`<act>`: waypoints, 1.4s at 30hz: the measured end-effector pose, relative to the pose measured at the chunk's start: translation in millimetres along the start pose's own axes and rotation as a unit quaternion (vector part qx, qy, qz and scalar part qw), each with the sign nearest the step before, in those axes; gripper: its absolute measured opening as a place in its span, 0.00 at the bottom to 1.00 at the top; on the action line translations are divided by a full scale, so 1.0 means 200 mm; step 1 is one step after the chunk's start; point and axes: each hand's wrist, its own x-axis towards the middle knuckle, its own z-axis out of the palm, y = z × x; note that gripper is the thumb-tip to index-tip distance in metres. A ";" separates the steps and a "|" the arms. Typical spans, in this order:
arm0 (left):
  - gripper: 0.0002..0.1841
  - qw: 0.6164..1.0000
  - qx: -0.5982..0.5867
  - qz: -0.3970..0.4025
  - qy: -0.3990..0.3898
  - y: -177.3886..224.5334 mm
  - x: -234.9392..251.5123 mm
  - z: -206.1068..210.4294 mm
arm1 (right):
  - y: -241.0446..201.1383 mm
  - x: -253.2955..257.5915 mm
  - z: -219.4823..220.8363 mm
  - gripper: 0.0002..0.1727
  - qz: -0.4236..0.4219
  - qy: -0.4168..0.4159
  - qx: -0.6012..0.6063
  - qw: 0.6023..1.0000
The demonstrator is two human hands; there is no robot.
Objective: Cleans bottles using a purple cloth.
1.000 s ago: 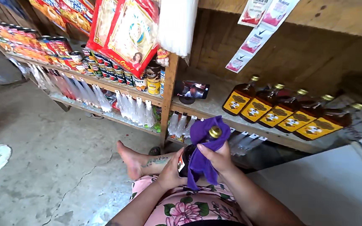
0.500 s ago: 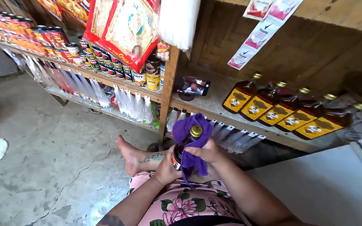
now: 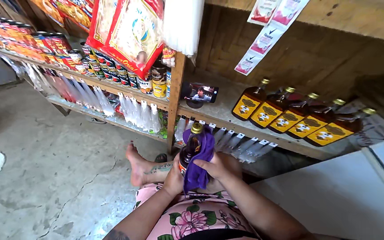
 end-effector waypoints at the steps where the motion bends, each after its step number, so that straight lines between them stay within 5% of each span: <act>1: 0.53 1.000 -0.010 0.000 0.003 0.00 0.00 0.00 | 0.01 -0.02 -0.02 0.50 0.022 -0.006 0.014 1.000; 5: 0.57 1.000 -0.017 -0.015 0.002 0.01 0.01 -0.01 | -0.01 -0.04 -0.04 0.42 0.077 -0.006 0.006 0.997; 12: 0.61 0.999 0.009 -0.046 -0.020 0.04 0.02 -0.02 | -0.06 0.03 -0.04 0.38 0.001 0.032 -0.002 0.999; 16: 0.64 1.000 0.012 -0.013 -0.020 0.03 -0.01 -0.01 | -0.10 0.10 -0.05 0.40 -0.044 -0.020 0.028 0.998; 23: 0.49 0.998 0.036 0.044 -0.009 -0.02 -0.02 0.00 | -0.16 0.07 0.05 0.41 -0.044 -0.003 0.024 0.999; 28: 0.55 0.998 0.052 0.043 -0.012 0.00 -0.02 0.00 | -0.20 0.05 0.09 0.39 -0.033 0.027 0.027 0.999; 42: 0.48 0.996 0.058 0.057 -0.025 -0.02 -0.03 -0.01 | -0.20 0.04 0.08 0.42 -0.027 0.025 0.014 0.999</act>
